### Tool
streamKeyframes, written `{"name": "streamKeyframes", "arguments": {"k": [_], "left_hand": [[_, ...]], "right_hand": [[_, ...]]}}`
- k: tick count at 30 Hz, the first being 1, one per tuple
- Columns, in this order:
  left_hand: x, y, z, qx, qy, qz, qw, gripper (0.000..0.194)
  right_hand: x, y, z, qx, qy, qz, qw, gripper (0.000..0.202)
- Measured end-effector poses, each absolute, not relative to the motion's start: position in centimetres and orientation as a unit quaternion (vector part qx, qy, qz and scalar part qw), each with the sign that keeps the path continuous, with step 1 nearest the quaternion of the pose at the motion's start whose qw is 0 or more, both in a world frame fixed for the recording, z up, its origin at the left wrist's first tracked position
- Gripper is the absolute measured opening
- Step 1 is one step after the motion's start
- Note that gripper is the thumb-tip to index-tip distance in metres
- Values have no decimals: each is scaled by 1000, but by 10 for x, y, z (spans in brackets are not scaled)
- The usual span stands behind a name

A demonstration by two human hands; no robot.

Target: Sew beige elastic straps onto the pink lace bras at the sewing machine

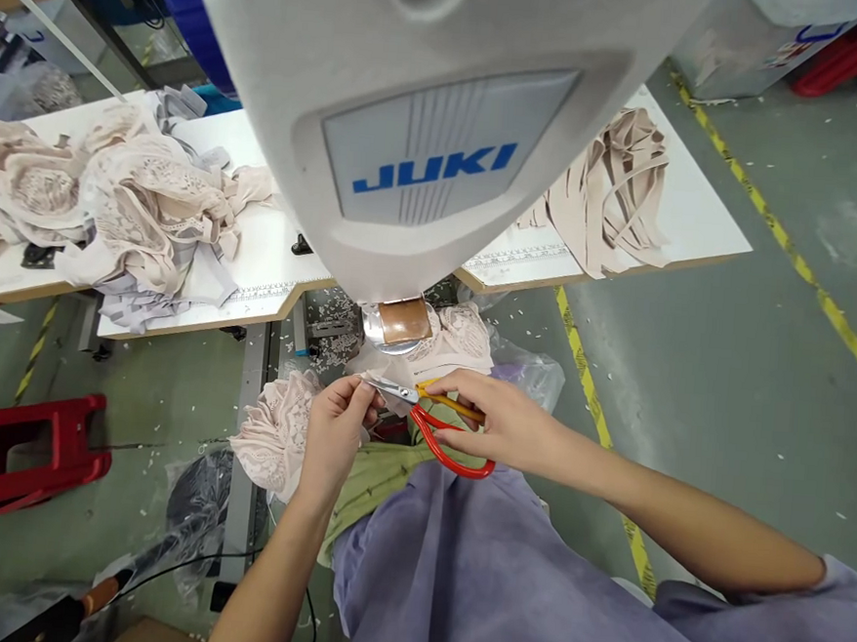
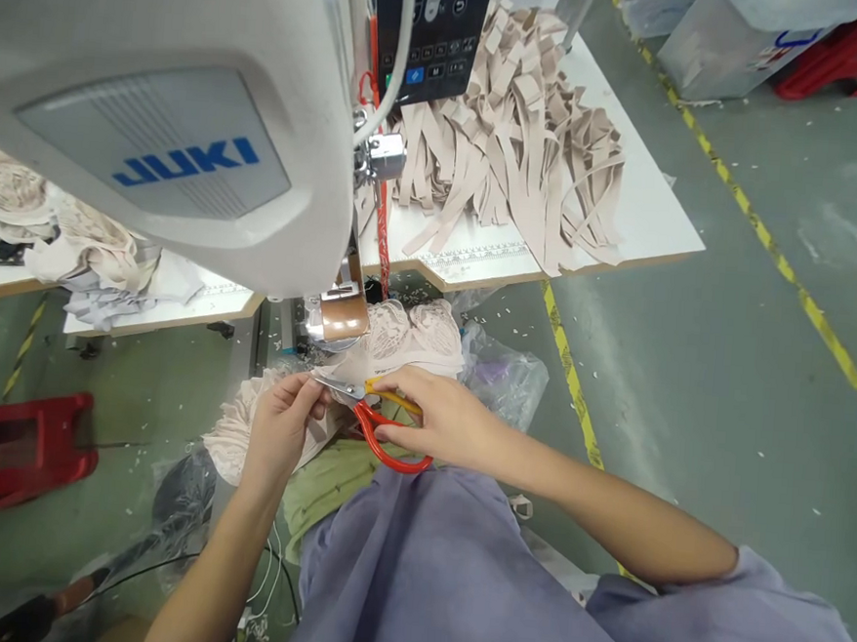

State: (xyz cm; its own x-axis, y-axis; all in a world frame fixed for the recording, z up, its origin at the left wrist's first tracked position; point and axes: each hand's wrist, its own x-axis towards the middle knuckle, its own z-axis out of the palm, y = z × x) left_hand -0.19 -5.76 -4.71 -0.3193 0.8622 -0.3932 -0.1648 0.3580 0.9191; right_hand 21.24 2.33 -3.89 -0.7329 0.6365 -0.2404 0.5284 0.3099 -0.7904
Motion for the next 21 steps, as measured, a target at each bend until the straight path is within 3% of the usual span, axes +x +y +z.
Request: {"name": "streamKeyframes", "arguments": {"k": [9, 12, 15, 18, 21], "left_hand": [[0, -64, -54, 220, 619, 533, 533, 30], [1, -62, -53, 165, 574, 570, 565, 29], [2, -58, -46, 150, 561, 572, 579, 30], [2, -53, -31, 154, 547, 533, 627, 29], [0, -46, -13, 200, 523, 417, 716, 21]], "right_hand": [[235, 28, -33, -383, -815, 432, 58, 35], [253, 62, -26, -419, -836, 348, 67, 40], [264, 106, -18, -436, -875, 190, 92, 43], [253, 117, -10, -426, -886, 55, 177, 42], [222, 86, -16, -272, -931, 97, 222, 37]]}}
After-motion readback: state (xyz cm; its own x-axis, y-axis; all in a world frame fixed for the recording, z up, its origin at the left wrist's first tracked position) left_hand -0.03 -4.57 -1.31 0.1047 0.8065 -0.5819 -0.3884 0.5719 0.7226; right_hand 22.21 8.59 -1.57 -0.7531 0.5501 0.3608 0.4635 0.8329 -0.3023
